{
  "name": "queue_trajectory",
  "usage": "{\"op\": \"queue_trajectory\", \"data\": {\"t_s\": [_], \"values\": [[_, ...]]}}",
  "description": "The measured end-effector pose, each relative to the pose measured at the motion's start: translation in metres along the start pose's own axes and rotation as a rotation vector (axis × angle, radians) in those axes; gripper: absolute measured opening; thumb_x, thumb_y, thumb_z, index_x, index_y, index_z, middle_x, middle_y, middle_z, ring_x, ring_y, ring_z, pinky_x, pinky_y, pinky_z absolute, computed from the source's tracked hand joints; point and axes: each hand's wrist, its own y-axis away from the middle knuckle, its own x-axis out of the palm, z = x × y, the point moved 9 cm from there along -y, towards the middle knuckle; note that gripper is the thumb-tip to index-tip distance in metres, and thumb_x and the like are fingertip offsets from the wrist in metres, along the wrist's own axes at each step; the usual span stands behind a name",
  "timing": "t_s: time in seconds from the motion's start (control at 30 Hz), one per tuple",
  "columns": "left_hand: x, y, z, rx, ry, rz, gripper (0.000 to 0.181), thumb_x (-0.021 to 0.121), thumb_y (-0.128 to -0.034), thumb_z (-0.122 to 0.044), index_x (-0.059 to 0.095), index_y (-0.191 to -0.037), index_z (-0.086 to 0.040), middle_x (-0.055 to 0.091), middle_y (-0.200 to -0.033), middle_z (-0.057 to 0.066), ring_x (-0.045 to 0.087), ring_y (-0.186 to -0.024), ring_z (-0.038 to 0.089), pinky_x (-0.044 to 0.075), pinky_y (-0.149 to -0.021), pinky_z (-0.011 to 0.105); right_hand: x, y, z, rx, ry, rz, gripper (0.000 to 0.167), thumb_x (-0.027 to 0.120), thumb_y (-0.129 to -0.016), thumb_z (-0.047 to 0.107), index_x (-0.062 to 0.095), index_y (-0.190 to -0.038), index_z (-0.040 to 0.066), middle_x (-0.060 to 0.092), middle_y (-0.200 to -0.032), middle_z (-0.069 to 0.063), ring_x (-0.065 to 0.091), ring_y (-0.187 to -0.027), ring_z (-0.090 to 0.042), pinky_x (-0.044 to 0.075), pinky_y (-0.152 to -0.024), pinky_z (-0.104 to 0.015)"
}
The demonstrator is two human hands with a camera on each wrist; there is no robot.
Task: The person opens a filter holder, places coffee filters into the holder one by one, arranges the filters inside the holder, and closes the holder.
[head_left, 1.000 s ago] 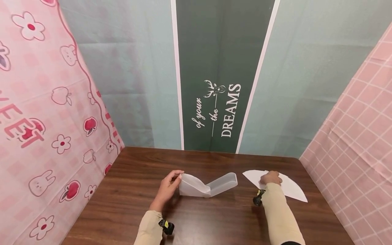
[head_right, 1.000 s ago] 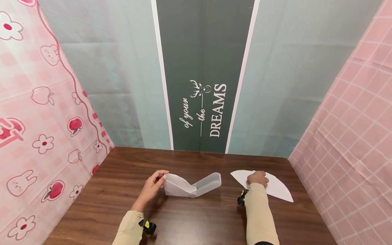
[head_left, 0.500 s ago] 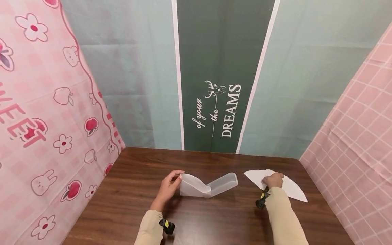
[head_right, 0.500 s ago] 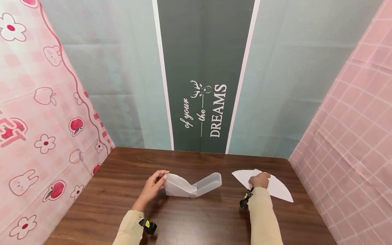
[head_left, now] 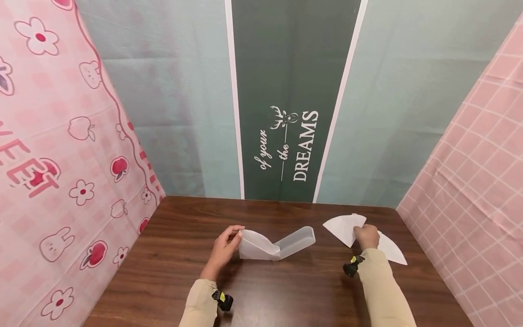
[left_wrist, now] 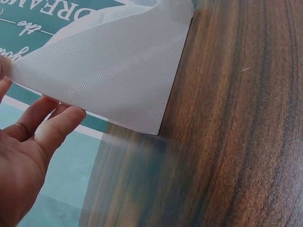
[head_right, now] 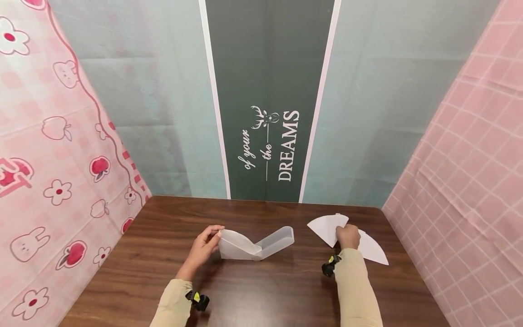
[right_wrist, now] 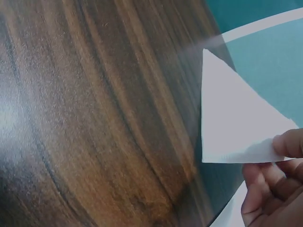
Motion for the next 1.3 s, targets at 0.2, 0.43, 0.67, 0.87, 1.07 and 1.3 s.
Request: {"op": "queue_trajectory", "data": {"t_s": [0.2,0.43,0.67,0.87,1.07,1.3], "values": [[0.000,-0.001,0.001,0.003,0.003,0.006,0.021,0.053,-0.0951,-0.009,0.059,-0.114,-0.002,0.060,-0.105,0.021,0.059,-0.091,0.039,0.049,-0.073,0.054,-0.002,0.002,0.006,-0.001,0.006,0.004,0.035,0.060,-0.081,0.010,0.045,-0.049,0.008,0.038,-0.047,0.001,0.038,-0.055,-0.024,0.030,-0.049,-0.033],[0.001,0.004,0.004,-0.036,-0.013,0.017,0.027,0.052,-0.0963,-0.013,0.056,-0.119,-0.001,0.059,-0.108,0.020,0.057,-0.095,0.037,0.049,-0.075,0.053,-0.004,0.005,0.008,-0.023,0.019,0.028,0.028,0.064,-0.082,0.013,0.056,-0.057,0.001,0.047,-0.052,-0.003,0.044,-0.064,-0.031,0.034,-0.055,-0.037],[0.002,0.003,0.003,-0.013,0.007,0.020,0.026,0.052,-0.0961,-0.012,0.056,-0.119,-0.001,0.058,-0.109,0.022,0.057,-0.095,0.038,0.048,-0.074,0.055,-0.020,0.015,0.035,-0.116,-0.040,-0.074,0.023,0.064,-0.084,0.014,0.063,-0.081,-0.008,0.060,-0.074,-0.021,0.052,-0.073,-0.037,0.037,-0.062,-0.045],[0.000,-0.002,0.008,-0.006,0.014,0.010,0.027,0.053,-0.0958,-0.013,0.056,-0.119,0.000,0.059,-0.108,0.021,0.058,-0.094,0.036,0.049,-0.073,0.054,-0.033,0.024,0.050,-0.144,-0.138,-0.163,0.020,0.067,-0.084,0.012,0.064,-0.081,-0.007,0.060,-0.071,-0.018,0.051,-0.071,-0.033,0.037,-0.062,-0.039],[0.000,-0.003,0.007,0.020,0.004,0.002,0.025,0.053,-0.0957,-0.011,0.057,-0.118,0.001,0.059,-0.107,0.021,0.058,-0.092,0.035,0.050,-0.071,0.053,-0.037,0.028,0.056,-0.191,-0.167,-0.194,0.019,0.069,-0.083,0.011,0.064,-0.075,-0.006,0.058,-0.064,-0.011,0.050,-0.066,-0.029,0.036,-0.059,-0.036],[-0.001,-0.008,0.026,0.017,-0.010,-0.026,0.024,0.055,-0.0950,-0.013,0.059,-0.117,-0.004,0.060,-0.106,0.016,0.058,-0.088,0.029,0.052,-0.068,0.047,-0.037,0.031,0.055,-0.177,-0.163,-0.191,0.021,0.068,-0.084,0.014,0.064,-0.076,-0.004,0.055,-0.061,-0.006,0.047,-0.064,-0.024,0.034,-0.058,-0.034]]}}
